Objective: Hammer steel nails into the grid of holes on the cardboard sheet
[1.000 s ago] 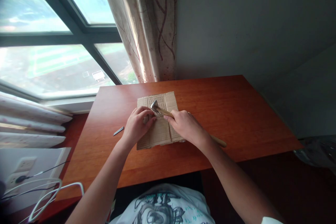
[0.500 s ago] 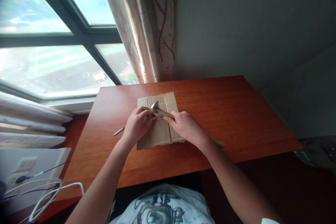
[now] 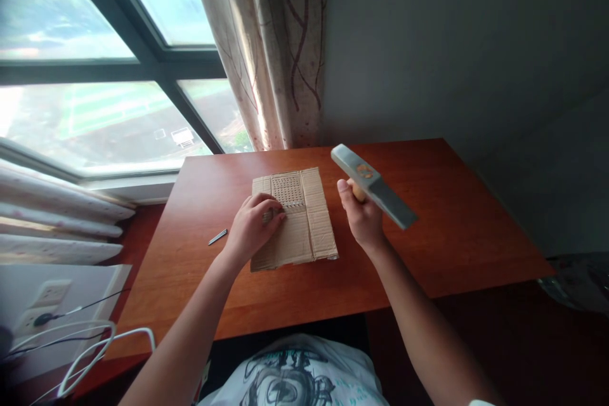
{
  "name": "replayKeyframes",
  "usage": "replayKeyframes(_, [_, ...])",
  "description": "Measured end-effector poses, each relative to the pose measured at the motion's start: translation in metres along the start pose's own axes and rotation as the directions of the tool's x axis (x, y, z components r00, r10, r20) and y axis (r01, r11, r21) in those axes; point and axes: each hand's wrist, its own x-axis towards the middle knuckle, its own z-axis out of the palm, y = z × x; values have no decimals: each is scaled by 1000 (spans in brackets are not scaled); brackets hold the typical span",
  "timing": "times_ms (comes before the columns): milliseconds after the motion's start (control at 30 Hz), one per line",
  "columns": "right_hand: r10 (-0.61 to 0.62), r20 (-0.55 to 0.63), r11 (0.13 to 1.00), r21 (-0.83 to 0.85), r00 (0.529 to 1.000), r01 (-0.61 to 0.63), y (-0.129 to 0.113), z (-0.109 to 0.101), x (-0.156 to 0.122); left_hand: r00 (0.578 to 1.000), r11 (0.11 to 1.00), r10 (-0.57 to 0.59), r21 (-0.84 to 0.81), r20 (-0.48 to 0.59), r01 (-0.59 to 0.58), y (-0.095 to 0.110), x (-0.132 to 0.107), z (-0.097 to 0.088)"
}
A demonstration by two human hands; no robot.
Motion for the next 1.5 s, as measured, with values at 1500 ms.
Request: replayKeyframes(1500, [-44, -144, 900, 424, 989, 102, 29, -6, 1, 832, 806, -479, 517, 281, 289, -88, -63, -69])
